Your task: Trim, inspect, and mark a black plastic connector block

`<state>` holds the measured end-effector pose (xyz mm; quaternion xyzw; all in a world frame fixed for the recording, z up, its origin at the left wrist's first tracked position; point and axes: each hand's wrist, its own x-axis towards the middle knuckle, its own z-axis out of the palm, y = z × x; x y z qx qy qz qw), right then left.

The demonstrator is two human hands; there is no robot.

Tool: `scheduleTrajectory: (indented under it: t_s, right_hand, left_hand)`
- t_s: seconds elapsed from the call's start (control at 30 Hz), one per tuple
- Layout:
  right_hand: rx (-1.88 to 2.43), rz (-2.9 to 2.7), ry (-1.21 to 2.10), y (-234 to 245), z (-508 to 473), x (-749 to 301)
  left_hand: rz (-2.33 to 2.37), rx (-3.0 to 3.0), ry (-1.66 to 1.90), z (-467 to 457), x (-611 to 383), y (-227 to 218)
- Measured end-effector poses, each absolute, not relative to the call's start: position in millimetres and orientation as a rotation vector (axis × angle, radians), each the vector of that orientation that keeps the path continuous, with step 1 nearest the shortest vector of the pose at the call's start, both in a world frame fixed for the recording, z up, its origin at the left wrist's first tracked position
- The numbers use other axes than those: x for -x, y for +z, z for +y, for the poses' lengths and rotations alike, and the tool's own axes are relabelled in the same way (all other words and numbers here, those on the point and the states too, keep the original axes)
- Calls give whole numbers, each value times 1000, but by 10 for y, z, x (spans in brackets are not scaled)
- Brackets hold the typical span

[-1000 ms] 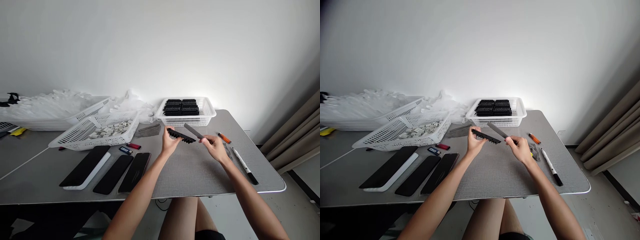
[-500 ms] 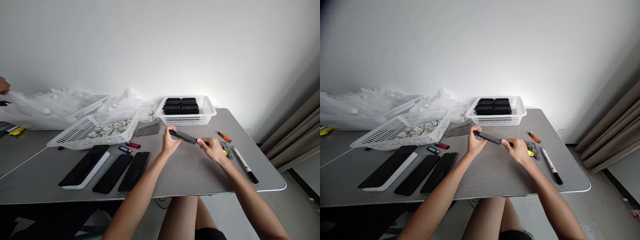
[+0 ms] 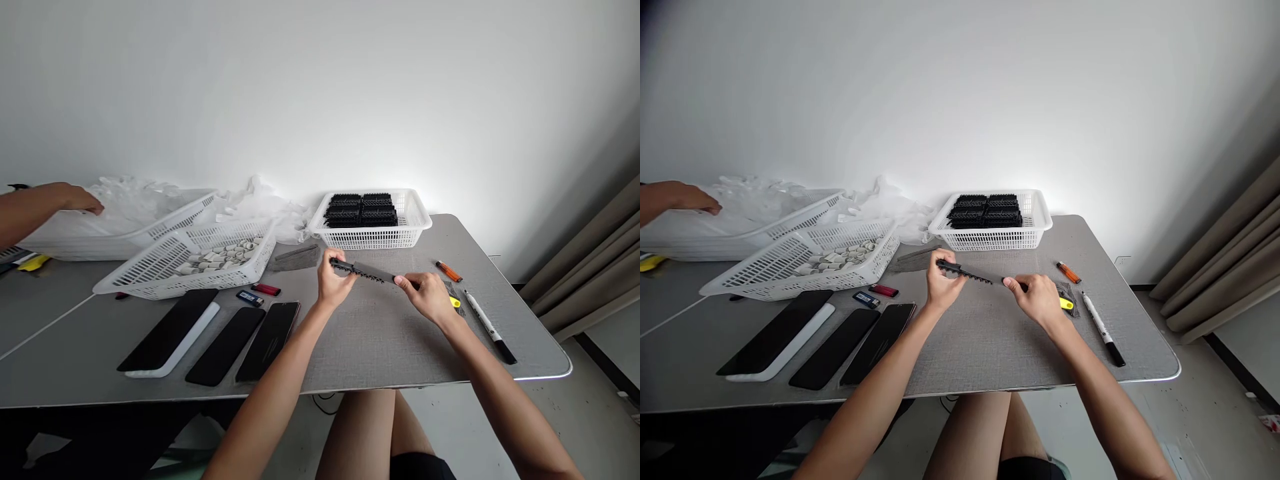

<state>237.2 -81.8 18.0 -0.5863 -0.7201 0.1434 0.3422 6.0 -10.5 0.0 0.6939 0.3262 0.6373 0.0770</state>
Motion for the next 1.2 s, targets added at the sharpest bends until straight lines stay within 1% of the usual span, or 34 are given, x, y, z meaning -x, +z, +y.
scheduleTrajectory:
  t_s: [0.13, 0.27, 0.57, 0.8, 1.0, 1.1, 1.2]
  right_hand:
    - [1537, -1841, 285, 184, -810, -2415]
    - [1526, -1855, 296, 179, -832, -2319]
    - [1569, -1889, 211, 155, -840, -2351]
    - [1524, -1894, 228, 137, -832, -2292]
    - [1564, -1821, 200, 153, -790, -2434]
    - [1541, -1680, 313, 184, -771, -2500]
    - [1414, -1618, 643, 243, -780, -2493]
  left_hand:
    - [1035, -2090, 1892, -88, -27, 19]
    - [1015, -2154, 1836, -130, -87, 14]
    - [1018, -2117, 1883, -79, -31, -8]
    - [997, -2129, 1860, -123, -93, 2]
    - [989, -2015, 1968, -53, -36, -32]
    - [940, -2024, 2031, -34, -44, -52]
    - [881, -2110, 2065, -77, -119, -66]
